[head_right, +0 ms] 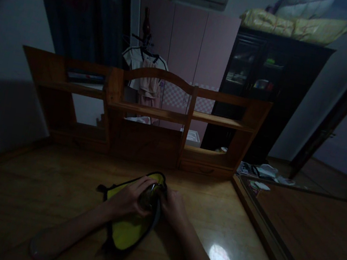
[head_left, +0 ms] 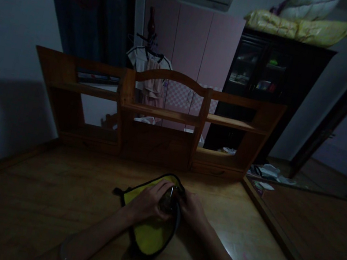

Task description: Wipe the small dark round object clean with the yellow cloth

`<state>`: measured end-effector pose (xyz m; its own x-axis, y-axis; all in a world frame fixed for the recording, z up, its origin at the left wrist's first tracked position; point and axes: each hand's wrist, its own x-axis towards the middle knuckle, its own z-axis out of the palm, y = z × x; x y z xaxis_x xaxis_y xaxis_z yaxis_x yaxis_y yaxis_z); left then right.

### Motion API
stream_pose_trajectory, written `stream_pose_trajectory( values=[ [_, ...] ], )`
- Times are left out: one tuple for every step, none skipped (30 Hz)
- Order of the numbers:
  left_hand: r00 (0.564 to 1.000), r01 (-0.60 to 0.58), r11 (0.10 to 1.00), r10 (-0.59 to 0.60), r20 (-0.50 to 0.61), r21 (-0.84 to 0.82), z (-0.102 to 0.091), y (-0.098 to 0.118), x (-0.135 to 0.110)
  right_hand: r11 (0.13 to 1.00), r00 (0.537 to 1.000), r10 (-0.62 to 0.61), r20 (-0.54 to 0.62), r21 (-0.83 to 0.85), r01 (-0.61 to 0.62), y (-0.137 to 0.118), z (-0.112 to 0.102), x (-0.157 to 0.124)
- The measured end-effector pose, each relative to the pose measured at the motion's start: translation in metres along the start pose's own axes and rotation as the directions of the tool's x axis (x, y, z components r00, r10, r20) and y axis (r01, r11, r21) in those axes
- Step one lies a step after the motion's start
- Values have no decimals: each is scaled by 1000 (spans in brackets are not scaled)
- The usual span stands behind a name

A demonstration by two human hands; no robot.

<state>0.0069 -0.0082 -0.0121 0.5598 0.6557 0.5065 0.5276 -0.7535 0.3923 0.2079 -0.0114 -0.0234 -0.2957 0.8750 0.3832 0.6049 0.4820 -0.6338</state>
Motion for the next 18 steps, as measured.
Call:
stream_pose_trajectory(
  values=[
    [1000, 2, 1000, -2, -2, 4, 0, 0, 0, 1000, 1000, 1, -6, 1, -1, 1, 0, 0],
    [1000, 5, 1000, -5, -2, 9, 0, 1, 0, 1000, 1000, 2, -14, 3, -2, 2, 0, 0],
    [1000, 7, 1000, -7, 0, 13, 0, 1, 0, 1000, 1000, 3, -24, 8, -3, 3, 1, 0],
    [1000, 11, 1000, -11, 3, 18, 0, 2, 0, 1000, 1000, 2, -31, 20, -1, 5, 1, 1],
    [1000, 14, 1000, -14, 3, 24, 1, 2, 0, 999, 999, 1, -36, 36, 0, 6, 2, 1],
    [1000, 16, 999, -16, 2, 29, 1, 2, 0, 999, 999, 3, -44, 54, 0, 8, 3, 1],
    [1000, 18, 999, -17, -2, 33, 2, 1, 0, 997, 999, 8, -51, 74, -4, 9, 4, 2],
    [1000, 19, 999, -19, -9, 34, 2, 1, 0, 995, 998, 18, -56, 97, -13, 9, 5, 3],
    [1000, 19, 999, -19, -19, 33, 3, 0, 0, 992, 998, 33, -59, 124, -25, 8, 5, 3],
    [999, 21, 999, -20, -33, 31, 4, -1, 0, 987, 997, 50, -62, 156, -40, 6, 6, 3],
    [998, 25, 999, -24, -51, 27, 4, -2, 0, 979, 996, 68, -61, 196, -55, 3, 5, 4],
    [997, 32, 999, -31, -73, 22, 4, -3, 0, 966, 996, 80, -50, 249, -66, 0, 5, 3],
    [994, 43, 999, -41, -97, 14, 4, -3, 0, 948, 996, 87, -33, 311, -73, -3, 4, 3],
    [991, 56, 998, -55, -119, 5, 4, -4, 0, 922, 996, 89, -8, 380, -80, -6, 3, 3],
    [988, 70, 998, -70, -139, -5, 4, -4, 1, 890, 995, 97, 16, 446, -94, -7, 2, 2],
    [984, 83, 996, -84, -154, -16, 3, -4, 1, 857, 993, 115, 32, 502, -115, -7, 0, 2],
    [981, 95, 995, -98, -165, -27, 2, -4, 2, 827, 990, 135, 43, 545, -136, -6, -1, 1],
    [979, 106, 994, -111, -173, -38, 1, -4, 2, 804, 986, 161, 40, 575, -154, -4, -1, 1]
  ],
)
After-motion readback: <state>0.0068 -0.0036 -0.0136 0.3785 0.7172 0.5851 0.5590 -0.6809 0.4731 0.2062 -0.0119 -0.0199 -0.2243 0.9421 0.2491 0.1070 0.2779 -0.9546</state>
